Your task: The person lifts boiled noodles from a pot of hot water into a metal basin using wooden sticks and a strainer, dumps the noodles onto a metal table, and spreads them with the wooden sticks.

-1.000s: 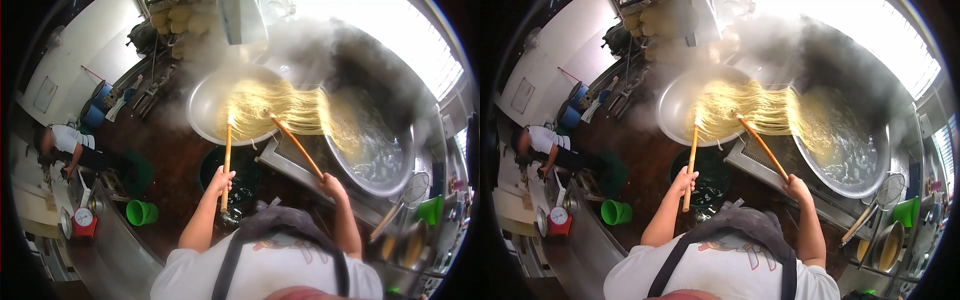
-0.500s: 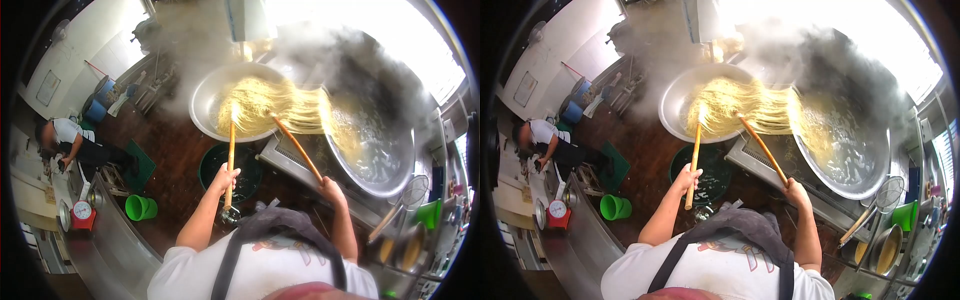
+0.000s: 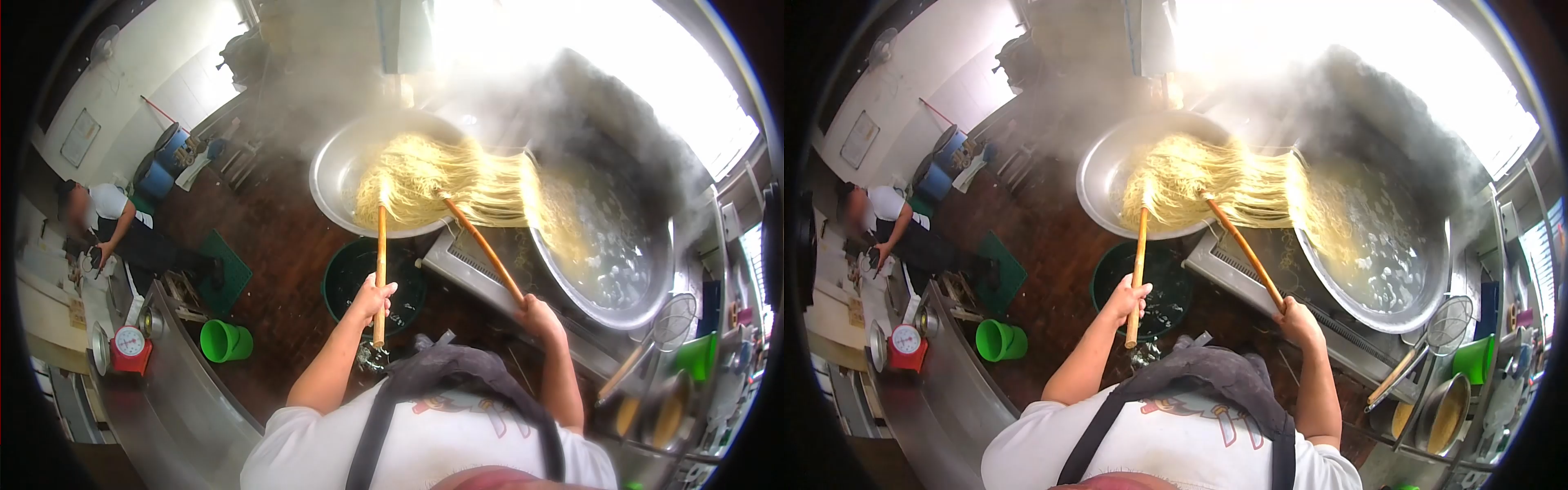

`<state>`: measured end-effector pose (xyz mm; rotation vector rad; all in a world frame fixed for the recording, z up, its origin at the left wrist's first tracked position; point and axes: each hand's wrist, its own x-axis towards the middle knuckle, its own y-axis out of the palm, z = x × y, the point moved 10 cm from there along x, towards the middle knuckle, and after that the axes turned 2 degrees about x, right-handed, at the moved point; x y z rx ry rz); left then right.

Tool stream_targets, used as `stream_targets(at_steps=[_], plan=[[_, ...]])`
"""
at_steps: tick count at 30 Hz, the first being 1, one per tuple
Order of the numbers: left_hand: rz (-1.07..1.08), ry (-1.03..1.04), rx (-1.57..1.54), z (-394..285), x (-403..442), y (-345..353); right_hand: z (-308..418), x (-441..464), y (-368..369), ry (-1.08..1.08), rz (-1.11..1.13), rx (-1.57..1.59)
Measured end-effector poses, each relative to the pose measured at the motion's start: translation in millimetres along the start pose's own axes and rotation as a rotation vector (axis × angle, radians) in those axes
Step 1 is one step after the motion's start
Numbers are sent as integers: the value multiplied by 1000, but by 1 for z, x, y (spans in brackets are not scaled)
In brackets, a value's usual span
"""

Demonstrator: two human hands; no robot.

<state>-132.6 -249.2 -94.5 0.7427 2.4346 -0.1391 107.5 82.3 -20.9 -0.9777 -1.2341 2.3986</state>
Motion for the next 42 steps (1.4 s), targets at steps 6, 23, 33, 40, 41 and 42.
stream_targets(at_steps=[6,23,33,40,41,42], plan=[[4,9,25,2,1,-1,-4,0,9,-34,6,4],[-16,25,39,-4,-6,7,12,-5,10,-13,51,-46],[12,25,24,-6,-3,12,9,3,9,-37,66,-4],[28,53,10,-4,1,9,16,-3,6,26,86,-27],[35,58,15,-3,2,8,17,-3,7,16,81,-28],[35,55,22,-5,2,8,16,-2,8,8,74,-29]])
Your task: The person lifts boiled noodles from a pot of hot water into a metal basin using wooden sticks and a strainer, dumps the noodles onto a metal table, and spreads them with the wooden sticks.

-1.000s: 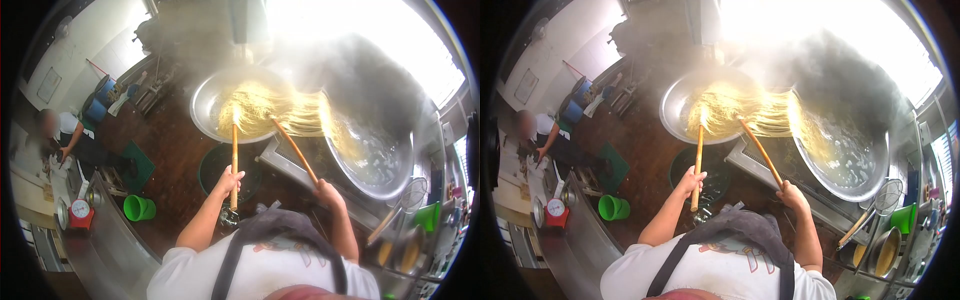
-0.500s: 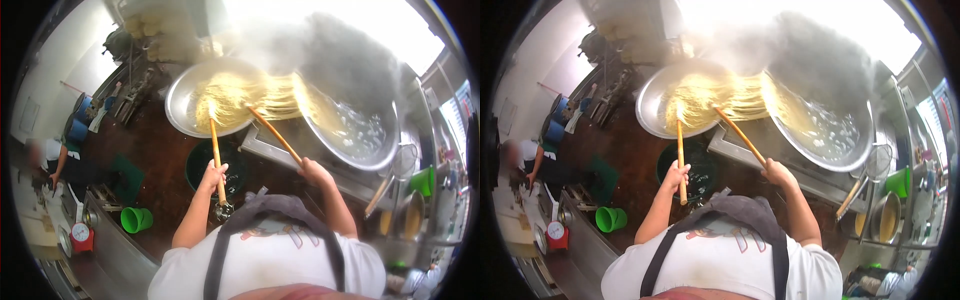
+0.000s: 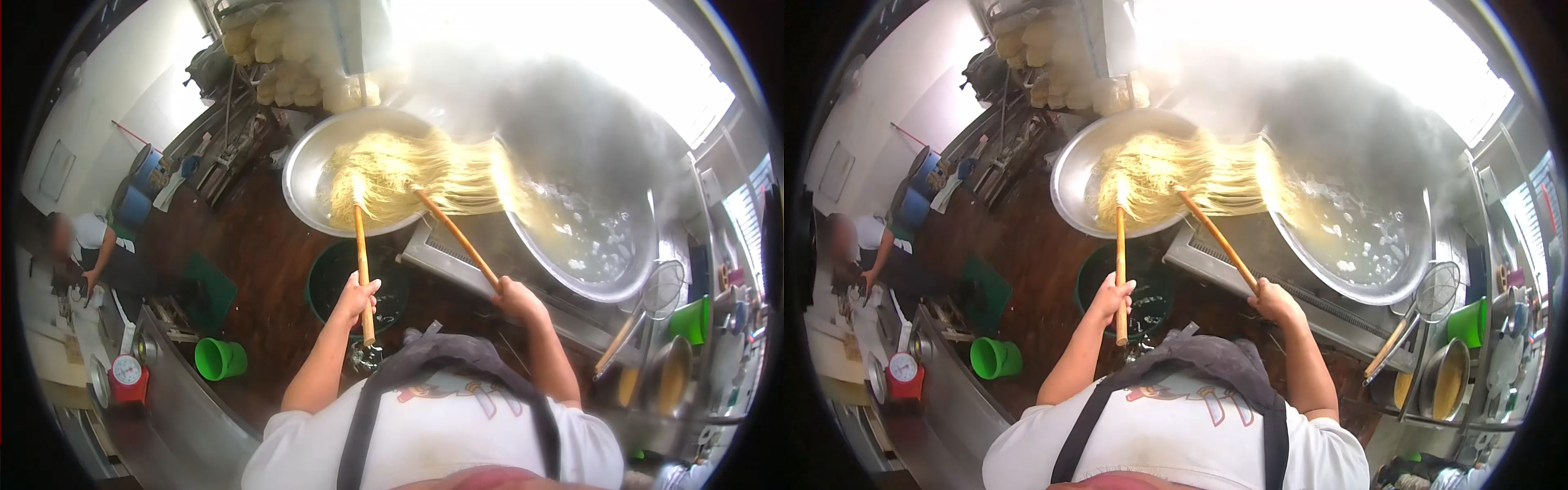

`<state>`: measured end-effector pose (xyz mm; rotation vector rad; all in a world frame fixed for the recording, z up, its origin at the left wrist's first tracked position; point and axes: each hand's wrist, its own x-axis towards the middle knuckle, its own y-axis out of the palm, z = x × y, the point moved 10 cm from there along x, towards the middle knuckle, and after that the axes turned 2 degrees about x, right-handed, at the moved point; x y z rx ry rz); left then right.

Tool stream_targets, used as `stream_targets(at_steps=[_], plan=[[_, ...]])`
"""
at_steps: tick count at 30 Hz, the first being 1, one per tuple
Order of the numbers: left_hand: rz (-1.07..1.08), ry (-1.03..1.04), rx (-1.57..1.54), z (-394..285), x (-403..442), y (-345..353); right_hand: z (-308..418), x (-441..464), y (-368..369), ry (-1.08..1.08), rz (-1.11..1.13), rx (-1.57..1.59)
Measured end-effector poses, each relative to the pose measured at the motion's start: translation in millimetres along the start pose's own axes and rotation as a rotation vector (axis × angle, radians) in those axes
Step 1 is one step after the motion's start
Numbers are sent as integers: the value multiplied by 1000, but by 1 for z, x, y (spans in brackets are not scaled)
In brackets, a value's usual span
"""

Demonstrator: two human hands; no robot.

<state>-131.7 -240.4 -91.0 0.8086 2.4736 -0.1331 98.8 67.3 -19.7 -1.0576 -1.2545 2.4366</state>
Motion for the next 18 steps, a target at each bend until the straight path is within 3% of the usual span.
stream_targets(at_steps=[18], plan=[[-2,31,-25,-29,-19,10,-1,9,6,-34,2,-6]])
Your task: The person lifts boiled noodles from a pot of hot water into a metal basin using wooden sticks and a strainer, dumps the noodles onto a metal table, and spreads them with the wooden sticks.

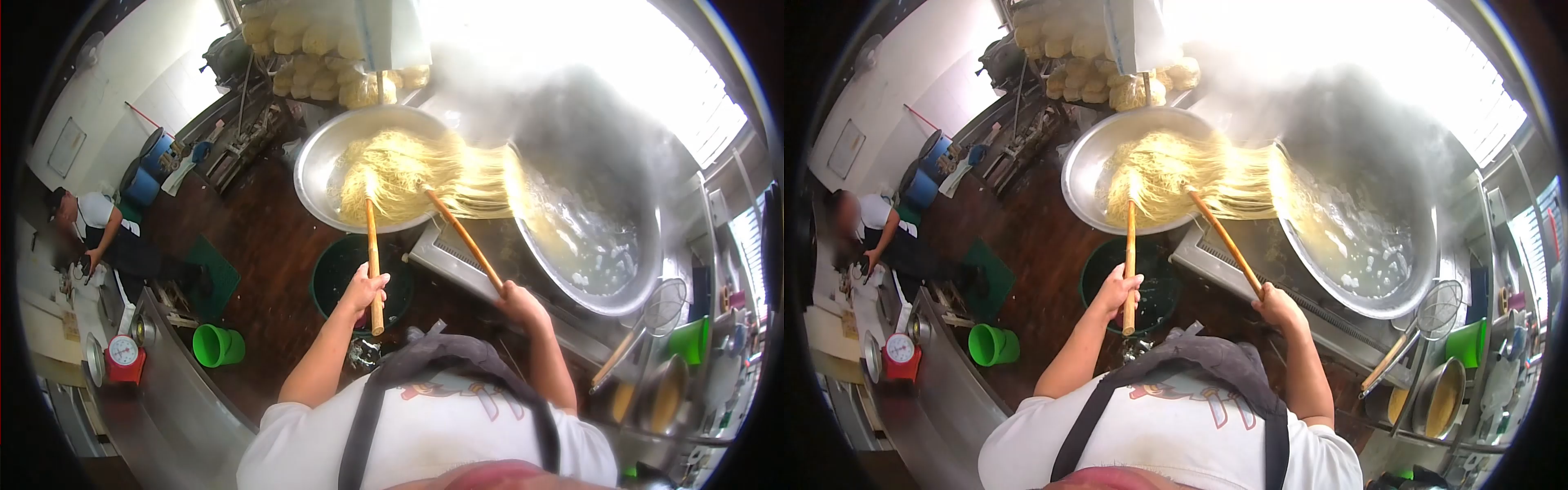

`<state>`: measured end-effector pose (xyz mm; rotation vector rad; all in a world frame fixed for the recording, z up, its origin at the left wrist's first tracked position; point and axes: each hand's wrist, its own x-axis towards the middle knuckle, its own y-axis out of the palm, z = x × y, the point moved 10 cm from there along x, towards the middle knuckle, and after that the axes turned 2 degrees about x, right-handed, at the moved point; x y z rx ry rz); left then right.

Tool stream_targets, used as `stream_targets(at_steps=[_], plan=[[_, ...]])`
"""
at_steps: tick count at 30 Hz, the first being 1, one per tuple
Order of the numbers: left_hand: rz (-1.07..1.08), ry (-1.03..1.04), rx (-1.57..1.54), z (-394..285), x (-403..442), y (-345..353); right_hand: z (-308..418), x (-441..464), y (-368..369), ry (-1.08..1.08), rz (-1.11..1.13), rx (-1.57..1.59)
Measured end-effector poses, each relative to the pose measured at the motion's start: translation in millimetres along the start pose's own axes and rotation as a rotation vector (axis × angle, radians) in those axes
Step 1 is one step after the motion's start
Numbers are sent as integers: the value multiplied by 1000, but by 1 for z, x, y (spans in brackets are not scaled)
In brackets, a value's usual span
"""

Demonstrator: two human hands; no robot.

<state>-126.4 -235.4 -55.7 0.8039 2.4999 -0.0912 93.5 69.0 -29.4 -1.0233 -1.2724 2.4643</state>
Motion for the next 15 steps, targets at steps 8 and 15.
stream_targets(at_steps=[8,15], plan=[[20,-28,12,7,7,0,14,-15,-16,3,-40,-17],[30,-12,15,4,4,-2,4,-3,-5,-33,-46,-9]])
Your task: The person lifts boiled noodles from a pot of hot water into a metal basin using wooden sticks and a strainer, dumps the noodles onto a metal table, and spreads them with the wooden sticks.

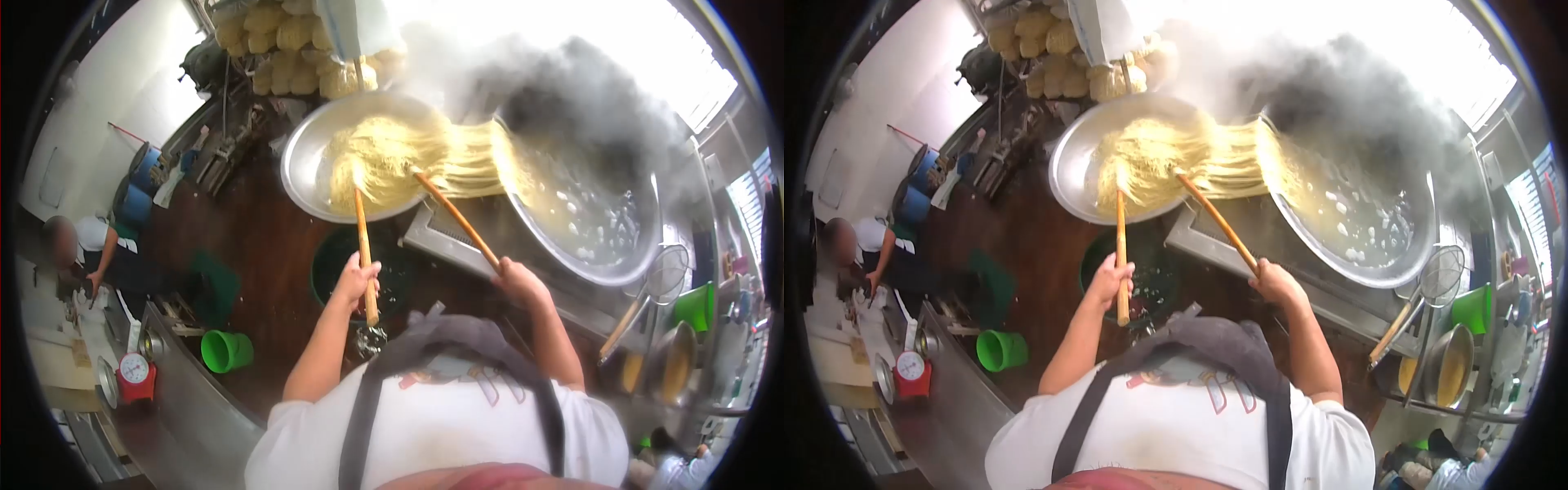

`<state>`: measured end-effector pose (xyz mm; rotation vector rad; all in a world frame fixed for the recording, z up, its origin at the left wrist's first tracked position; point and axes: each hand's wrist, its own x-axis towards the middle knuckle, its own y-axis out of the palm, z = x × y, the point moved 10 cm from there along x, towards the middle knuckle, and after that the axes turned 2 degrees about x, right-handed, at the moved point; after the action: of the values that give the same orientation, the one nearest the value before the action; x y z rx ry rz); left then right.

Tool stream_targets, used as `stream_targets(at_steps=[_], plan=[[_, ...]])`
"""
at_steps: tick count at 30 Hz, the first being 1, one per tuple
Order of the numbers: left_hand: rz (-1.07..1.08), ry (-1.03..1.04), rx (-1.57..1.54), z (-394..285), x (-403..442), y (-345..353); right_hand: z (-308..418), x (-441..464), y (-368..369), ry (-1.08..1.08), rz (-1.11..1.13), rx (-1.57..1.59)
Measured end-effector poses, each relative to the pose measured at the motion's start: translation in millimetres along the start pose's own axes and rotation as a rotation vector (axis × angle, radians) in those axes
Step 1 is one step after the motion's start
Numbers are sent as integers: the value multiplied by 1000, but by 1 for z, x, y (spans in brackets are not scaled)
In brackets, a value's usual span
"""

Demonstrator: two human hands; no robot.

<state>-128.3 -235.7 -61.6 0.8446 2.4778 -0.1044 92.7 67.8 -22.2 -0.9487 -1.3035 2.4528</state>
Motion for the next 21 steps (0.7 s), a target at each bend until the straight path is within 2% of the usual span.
stream_targets(at_steps=[2,14,21], plan=[[8,6,-23,0,3,1,1,0,-2,20,58,-1],[-26,-9,-35,-2,-6,-6,2,7,-2,-6,28,-50],[-28,3,144,-2,-11,-14,0,6,-1,10,48,-91]])
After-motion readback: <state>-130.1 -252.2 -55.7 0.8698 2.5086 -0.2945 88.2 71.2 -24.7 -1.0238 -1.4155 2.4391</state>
